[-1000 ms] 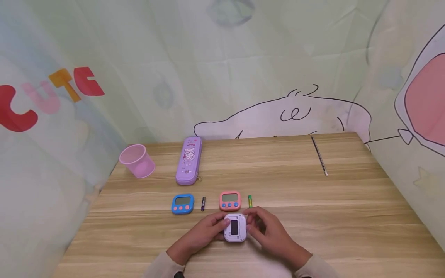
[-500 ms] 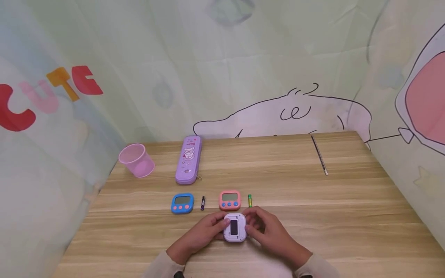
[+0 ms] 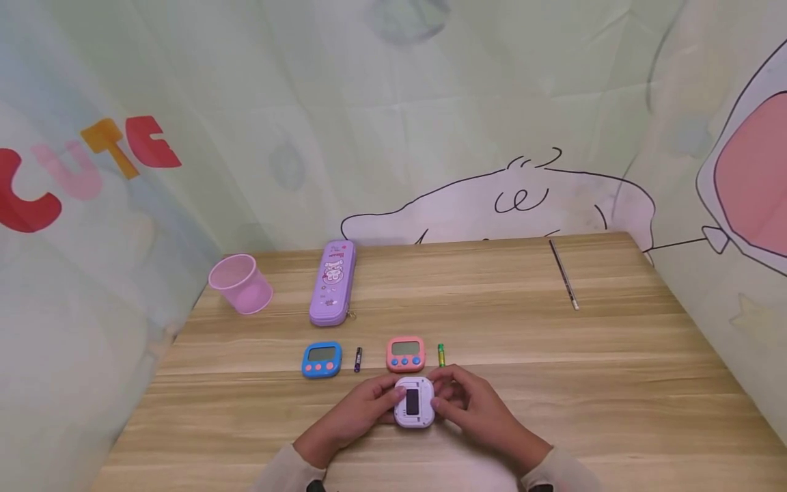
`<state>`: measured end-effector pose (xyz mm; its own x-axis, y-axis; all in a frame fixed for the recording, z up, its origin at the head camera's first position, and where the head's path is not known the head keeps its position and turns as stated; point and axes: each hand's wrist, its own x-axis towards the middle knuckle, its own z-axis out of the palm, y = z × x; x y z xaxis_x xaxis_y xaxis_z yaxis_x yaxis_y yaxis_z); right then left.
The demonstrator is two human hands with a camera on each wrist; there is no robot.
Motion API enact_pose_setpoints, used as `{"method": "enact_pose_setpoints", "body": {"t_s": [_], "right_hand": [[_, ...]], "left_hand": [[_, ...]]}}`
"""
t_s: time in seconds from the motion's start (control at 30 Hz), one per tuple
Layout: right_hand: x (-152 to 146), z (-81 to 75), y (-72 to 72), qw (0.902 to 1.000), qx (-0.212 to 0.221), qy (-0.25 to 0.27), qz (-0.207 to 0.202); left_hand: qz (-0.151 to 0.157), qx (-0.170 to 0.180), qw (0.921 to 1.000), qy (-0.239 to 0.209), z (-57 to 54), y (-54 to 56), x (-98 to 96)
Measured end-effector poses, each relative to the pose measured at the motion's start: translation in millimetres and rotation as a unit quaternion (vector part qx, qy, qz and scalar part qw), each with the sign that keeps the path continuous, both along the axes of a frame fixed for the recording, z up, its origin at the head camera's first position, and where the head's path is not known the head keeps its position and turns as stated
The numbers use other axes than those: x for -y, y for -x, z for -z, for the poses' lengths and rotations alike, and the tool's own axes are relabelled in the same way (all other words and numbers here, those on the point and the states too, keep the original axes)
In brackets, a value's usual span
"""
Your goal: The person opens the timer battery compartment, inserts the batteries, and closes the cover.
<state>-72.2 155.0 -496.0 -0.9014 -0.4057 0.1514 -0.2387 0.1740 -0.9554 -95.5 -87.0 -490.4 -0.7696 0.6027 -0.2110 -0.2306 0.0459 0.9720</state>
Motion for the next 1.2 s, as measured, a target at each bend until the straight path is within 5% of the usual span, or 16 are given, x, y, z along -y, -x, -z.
{"method": "enact_pose_setpoints", "body": {"t_s": [1.2], "right_hand": [[1.0,5.0,0.8,0.9992,-0.002,0.037,-0.019]], "left_hand": [[0.000,-0.021,0.9998,0.001,2.0,-1.2,0.1]]}}
